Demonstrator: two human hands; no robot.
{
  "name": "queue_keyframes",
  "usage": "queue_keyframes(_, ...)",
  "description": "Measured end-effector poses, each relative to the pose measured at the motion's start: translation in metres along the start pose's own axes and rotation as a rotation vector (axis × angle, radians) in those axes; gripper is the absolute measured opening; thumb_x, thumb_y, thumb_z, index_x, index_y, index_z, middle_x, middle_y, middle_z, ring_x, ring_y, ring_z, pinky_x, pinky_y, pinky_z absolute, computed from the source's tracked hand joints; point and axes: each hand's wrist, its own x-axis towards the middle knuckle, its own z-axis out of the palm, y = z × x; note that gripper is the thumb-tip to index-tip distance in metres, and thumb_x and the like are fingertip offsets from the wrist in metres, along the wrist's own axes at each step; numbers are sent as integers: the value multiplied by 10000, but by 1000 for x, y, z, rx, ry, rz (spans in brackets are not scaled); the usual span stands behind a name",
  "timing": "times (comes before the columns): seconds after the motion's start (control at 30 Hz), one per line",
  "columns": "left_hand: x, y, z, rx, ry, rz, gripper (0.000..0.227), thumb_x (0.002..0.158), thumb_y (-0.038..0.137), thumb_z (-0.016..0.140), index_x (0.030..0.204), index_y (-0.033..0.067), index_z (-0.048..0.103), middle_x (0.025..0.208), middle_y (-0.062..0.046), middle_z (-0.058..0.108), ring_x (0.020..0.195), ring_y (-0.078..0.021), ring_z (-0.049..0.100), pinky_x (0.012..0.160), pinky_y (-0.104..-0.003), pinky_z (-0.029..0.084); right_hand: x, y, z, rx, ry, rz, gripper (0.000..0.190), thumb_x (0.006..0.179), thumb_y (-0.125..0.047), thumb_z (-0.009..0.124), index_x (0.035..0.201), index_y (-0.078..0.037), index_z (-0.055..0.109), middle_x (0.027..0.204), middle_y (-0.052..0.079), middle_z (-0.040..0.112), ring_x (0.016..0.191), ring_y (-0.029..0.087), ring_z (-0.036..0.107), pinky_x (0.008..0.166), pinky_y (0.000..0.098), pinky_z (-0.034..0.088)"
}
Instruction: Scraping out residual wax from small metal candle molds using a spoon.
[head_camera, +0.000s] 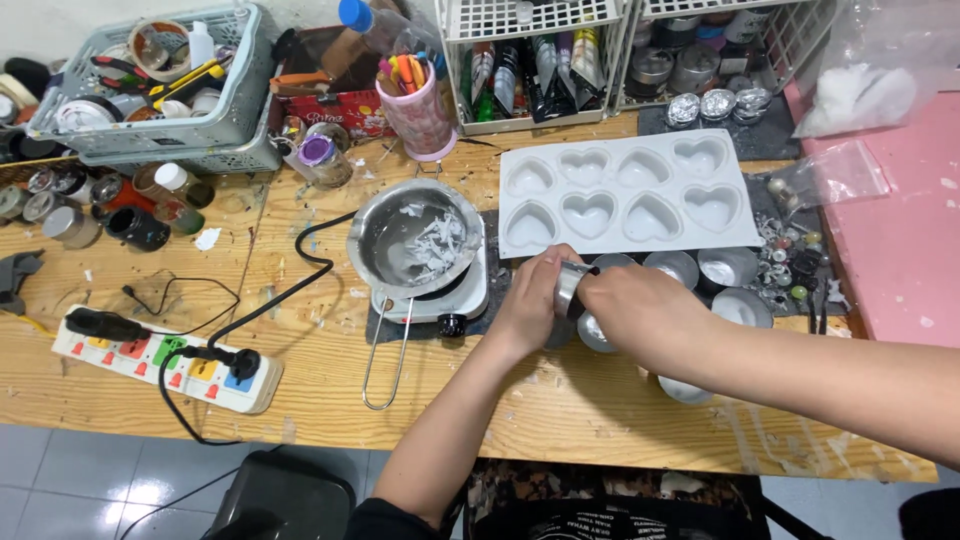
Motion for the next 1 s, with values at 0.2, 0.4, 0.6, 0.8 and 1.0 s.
queue_keyframes(0.2, -3, -4, 6, 91, -16, 218, 532, 1121, 415, 246, 991, 27, 586, 729, -87, 555, 704, -186, 555, 705, -331, 456, 5, 13, 14, 171, -63, 107, 147, 836, -76, 581, 818, 7, 700, 840, 242, 705, 835, 406, 706, 774, 493, 567)
queue_keyframes(0.4, -1, -4, 2, 192, 44, 342, 589, 1116, 505, 225, 1098, 34, 579, 815, -137, 633, 774, -204, 634, 748, -337, 492, 13, 26, 19, 458, -55, 116, 317, 965, -221, 553, 828, 24, 701, 712, 196, 685, 662, 348, 694, 650, 452, 541)
queue_keyframes(0.6, 9, -41, 10, -341, 168, 299, 612, 1072, 597, 236, 1207, 75, 527, 858, -41, 646, 635, -126, 577, 595, -263, 481, 32, 34, 13, 1390, -478, 317, 385, 994, -404, 497, 865, -54, 589, 481, -38, 378, 342, 90, 297, 308, 275, 238)
queue_keyframes(0.8, 31, -125, 30, -909, 343, 54, 624, 1186, 635, 273, 1084, 76, 531, 824, 3, 566, 600, -89, 495, 512, -255, 378, 46, 3, -54, 1212, -331, 257, 447, 995, -477, 472, 873, -65, 595, 526, -37, 396, 376, 89, 364, 326, 271, 289)
queue_keyframes(1.0, 26, -53, 29, -953, 319, -93, 502, 1045, 627, 292, 1043, 192, 542, 738, 42, 531, 528, -94, 441, 448, -264, 301, 113, -31, -58, 321, 223, -104, 521, 973, -563, 546, 1000, -75, 726, 808, 144, 712, 731, 319, 686, 666, 469, 528)
